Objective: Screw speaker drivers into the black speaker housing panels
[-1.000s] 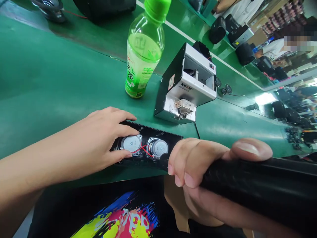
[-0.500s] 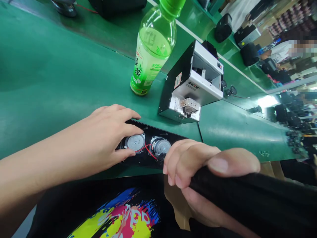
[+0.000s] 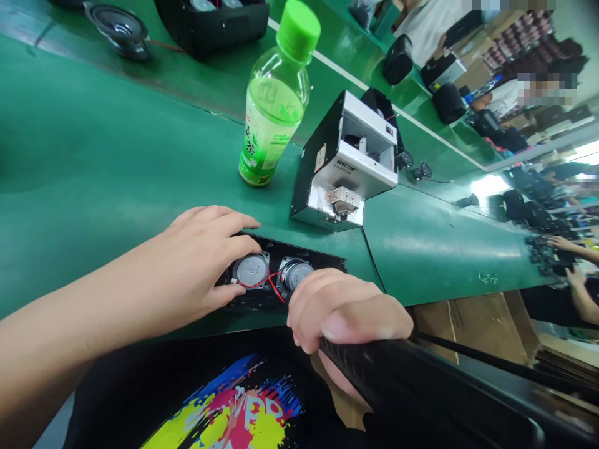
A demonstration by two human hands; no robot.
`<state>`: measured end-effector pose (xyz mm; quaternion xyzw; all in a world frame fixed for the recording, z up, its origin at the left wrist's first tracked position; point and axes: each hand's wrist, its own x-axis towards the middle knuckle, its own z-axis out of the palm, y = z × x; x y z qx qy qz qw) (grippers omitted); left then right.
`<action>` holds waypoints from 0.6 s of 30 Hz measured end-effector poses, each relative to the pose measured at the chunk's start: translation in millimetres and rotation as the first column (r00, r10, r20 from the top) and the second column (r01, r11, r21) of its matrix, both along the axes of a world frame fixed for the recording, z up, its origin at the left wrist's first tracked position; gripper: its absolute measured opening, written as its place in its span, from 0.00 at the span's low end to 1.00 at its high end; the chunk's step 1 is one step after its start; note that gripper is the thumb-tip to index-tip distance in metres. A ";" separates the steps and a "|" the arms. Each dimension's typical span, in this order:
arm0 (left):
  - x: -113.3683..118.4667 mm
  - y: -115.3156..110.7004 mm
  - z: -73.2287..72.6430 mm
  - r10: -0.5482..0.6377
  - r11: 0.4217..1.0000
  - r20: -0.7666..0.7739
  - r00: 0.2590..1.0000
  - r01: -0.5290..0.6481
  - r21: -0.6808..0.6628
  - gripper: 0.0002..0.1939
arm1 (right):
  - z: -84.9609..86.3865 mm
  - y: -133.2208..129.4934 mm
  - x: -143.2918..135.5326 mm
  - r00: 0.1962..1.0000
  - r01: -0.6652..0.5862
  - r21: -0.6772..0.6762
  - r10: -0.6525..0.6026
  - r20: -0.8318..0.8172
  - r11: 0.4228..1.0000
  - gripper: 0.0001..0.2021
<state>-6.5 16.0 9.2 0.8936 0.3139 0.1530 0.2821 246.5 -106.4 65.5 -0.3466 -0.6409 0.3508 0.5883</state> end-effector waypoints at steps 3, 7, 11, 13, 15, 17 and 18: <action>-3.0 0.1 -1.0 -0.010 1.000 0.013 1.000 0.010 0.021 0.20 | -2.9 -1.5 -9.6 0.997 0.052 -0.010 -0.052 -0.049 0.999 0.20; -5.4 3.5 -4.5 -0.034 0.998 0.000 0.999 0.034 0.048 0.21 | 10.0 -2.3 -4.7 0.987 0.089 -0.097 -0.101 -0.126 0.991 0.23; -8.1 9.6 -12.0 -0.052 0.995 -0.008 0.999 0.052 0.090 0.22 | 48.4 6.6 24.4 0.931 0.193 -0.118 -0.220 -0.292 0.974 0.29; -9.4 11.5 -17.0 -0.052 0.990 0.002 0.999 0.051 0.128 0.22 | 65.4 25.5 41.3 0.918 0.258 -0.039 -0.258 -0.303 0.965 0.25; -9.7 11.8 -22.2 -0.037 0.985 0.021 0.999 0.033 0.170 0.22 | 73.2 55.1 54.7 0.908 0.327 0.071 -0.292 -0.299 0.942 0.28; -9.1 10.3 -26.2 -0.016 0.978 0.041 0.999 0.007 0.209 0.21 | 71.5 88.8 63.1 0.896 0.383 0.142 -0.329 -0.299 0.913 0.32; -8.6 9.0 -27.4 -0.008 0.974 0.048 0.999 -0.003 0.224 0.21 | 68.2 104.2 65.3 0.895 0.394 0.156 -0.339 -0.291 0.906 0.33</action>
